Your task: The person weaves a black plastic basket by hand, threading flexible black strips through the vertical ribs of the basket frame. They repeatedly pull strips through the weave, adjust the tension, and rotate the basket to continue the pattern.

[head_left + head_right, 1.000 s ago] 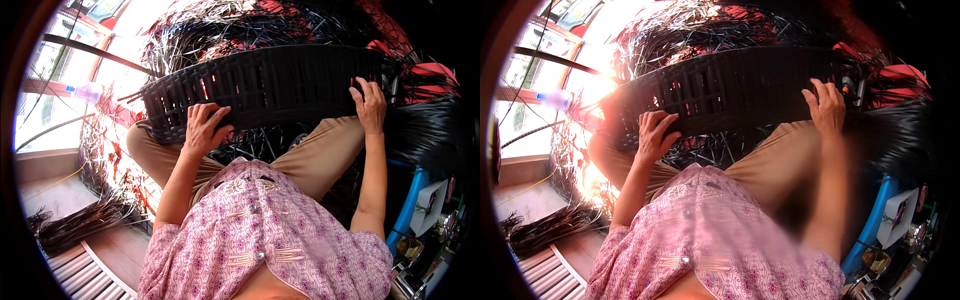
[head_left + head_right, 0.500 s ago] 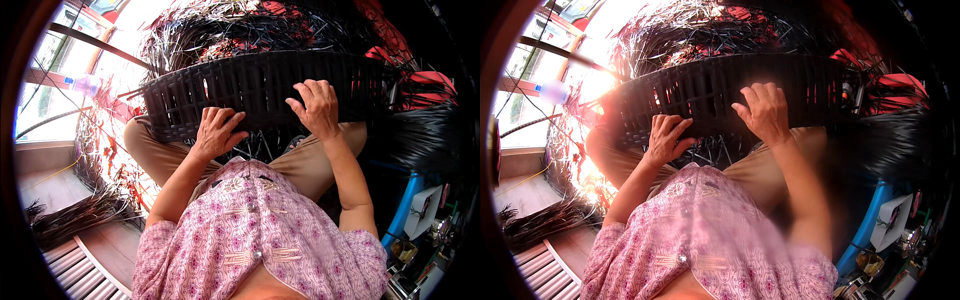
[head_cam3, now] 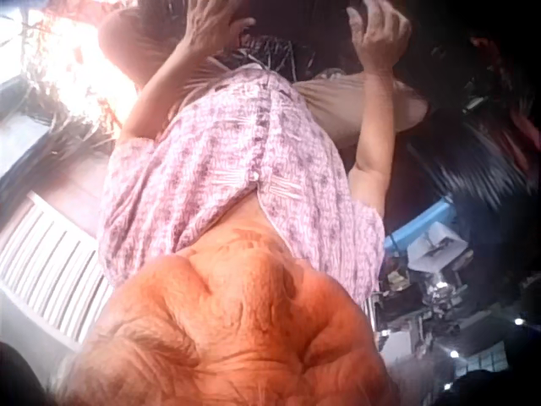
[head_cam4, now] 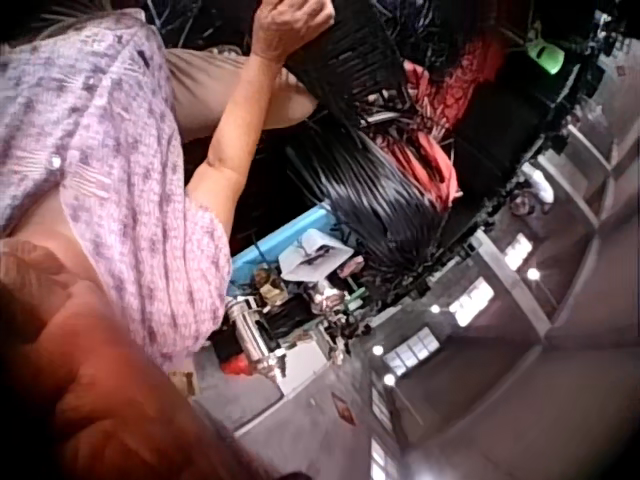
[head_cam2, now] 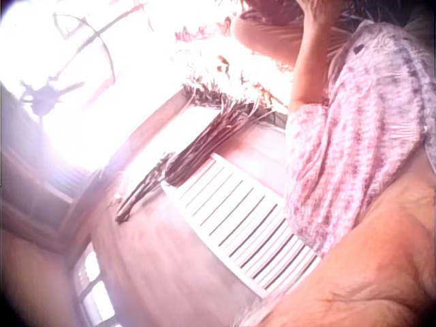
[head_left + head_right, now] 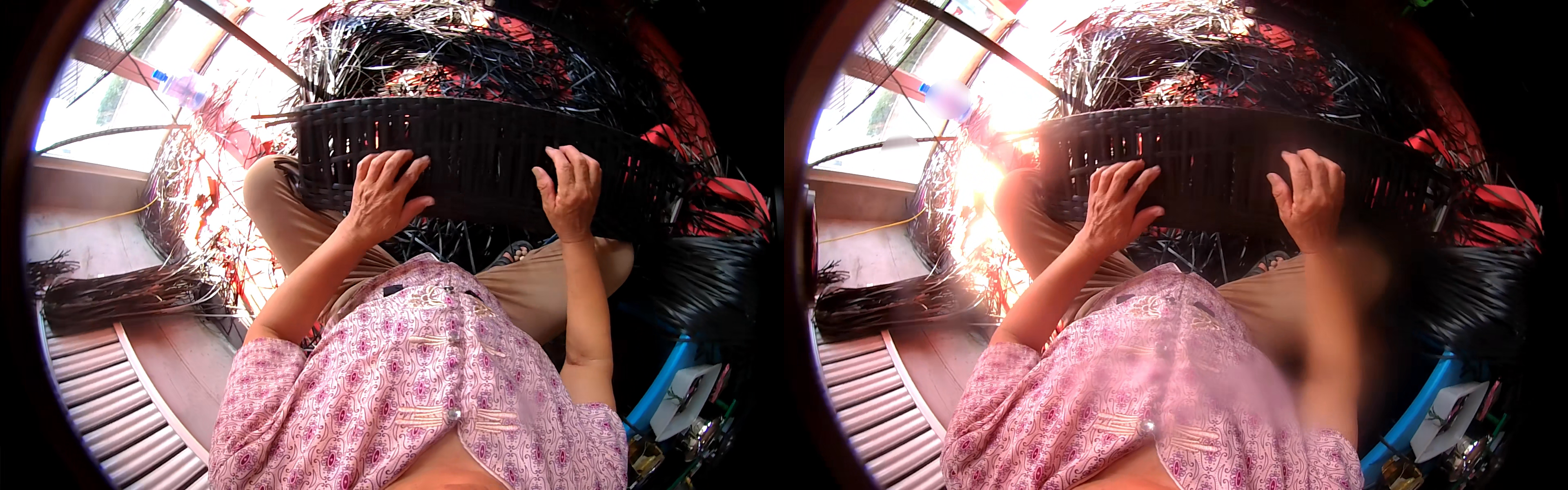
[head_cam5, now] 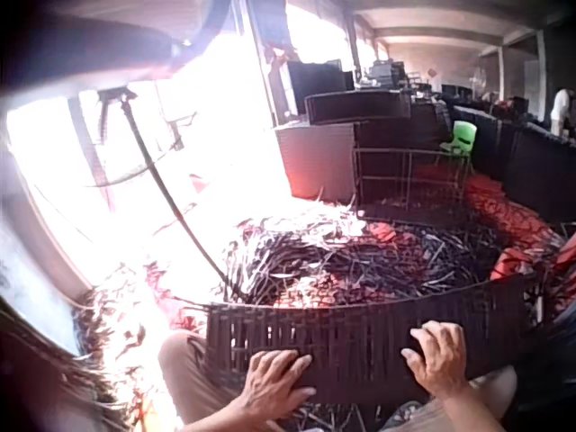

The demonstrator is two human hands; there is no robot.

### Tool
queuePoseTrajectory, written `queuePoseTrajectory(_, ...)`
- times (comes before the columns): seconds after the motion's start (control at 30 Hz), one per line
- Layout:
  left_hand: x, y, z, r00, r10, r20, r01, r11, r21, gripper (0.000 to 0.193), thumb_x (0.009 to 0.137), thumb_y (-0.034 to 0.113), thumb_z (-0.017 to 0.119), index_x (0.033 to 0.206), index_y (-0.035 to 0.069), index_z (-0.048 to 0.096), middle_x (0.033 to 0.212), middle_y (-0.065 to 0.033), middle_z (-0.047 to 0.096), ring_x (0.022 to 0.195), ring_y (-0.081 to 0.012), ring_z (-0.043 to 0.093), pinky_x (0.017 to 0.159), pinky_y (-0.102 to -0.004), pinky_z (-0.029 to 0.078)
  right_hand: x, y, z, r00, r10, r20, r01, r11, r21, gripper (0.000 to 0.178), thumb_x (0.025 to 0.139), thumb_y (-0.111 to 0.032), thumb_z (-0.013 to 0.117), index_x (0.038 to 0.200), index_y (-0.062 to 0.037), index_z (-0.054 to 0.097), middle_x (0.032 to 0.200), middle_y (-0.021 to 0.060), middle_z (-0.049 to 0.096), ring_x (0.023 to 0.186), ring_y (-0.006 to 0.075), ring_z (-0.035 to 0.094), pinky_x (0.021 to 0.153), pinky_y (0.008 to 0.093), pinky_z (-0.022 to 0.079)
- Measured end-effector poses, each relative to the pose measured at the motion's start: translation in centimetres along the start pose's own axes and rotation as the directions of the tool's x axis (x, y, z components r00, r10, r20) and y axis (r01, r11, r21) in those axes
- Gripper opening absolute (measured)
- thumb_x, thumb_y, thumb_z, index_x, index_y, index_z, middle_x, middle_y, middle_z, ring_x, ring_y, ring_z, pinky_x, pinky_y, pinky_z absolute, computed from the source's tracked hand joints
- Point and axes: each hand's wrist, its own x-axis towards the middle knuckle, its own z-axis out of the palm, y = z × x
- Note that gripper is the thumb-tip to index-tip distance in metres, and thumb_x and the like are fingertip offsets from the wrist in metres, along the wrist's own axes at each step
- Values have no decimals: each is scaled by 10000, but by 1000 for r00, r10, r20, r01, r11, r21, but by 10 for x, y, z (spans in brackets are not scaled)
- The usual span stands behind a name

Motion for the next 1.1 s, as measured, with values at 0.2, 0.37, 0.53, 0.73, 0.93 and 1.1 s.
queuePoseTrajectory(0.2, 22, -22, -10, 999, 10, -43, -15, 994, -107, 650, 854, 423, 721, 1379, 75, 558, 1309, -142, 555, 1223, -334, 510, 1081, -463, 360, 7, -4, -3, 998, -35, 54, 38, 997, -64, 299, 901, -210, 731, 1168, -87, 677, 1154, 85, 630, 1055, 295, 590, 924, 410, 483)
queuePoseTrajectory(0.37, -28, -35, -26, 964, -221, -148, 223, 975, 2, 562, 859, 363, 737, 1303, 55, 582, 1301, -145, 540, 1224, -343, 505, 1075, -489, 356, 2, -1, 1, 983, -182, 35, 186, 971, -149, 292, 950, -233, 689, 1192, -71, 671, 1169, 106, 641, 1051, 311, 591, 921, 417, 480)
queuePoseTrajectory(0.53, -31, -61, -16, 913, -338, -227, 358, 932, 51, 539, 842, 312, 764, 1272, 46, 575, 1319, -147, 520, 1230, -354, 489, 1061, -488, 368, -6, -1, 4, 998, -53, 43, 58, 990, -126, 283, 979, -235, 654, 1192, -50, 666, 1175, 109, 647, 1051, 314, 594, 929, 416, 474)
queuePoseTrajectory(0.73, -26, -73, -17, 898, -328, -293, 332, 942, -34, 531, 824, 293, 785, 1242, 34, 585, 1336, -151, 512, 1233, -371, 484, 1058, -497, 378, -7, -2, 3, 1000, -14, 14, 15, 993, -117, 308, 980, -251, 652, 1208, -44, 653, 1187, 114, 641, 1074, 320, 593, 941, 420, 470)
queuePoseTrajectory(0.93, -34, -43, -4, 938, -289, -190, 296, 955, 7, 578, 846, 290, 752, 1340, 60, 558, 1408, -164, 495, 1325, -387, 437, 1111, -506, 327, -7, -4, -25, 983, 181, 30, -170, 960, -222, 317, 955, -308, 658, 1149, -57, 667, 1169, 116, 630, 1089, 320, 579, 961, 445, 435)
queuePoseTrajectory(1.1, -30, -45, 7, 946, -262, -190, 281, 956, 80, 514, 940, 316, 657, 1362, 43, 550, 1435, -171, 492, 1353, -377, 430, 1136, -506, 302, -12, 38, -45, 979, 204, 13, -194, 945, -265, 364, 922, -394, 669, 1150, -111, 637, 1144, 95, 592, 1129, 302, 540, 970, 445, 399)
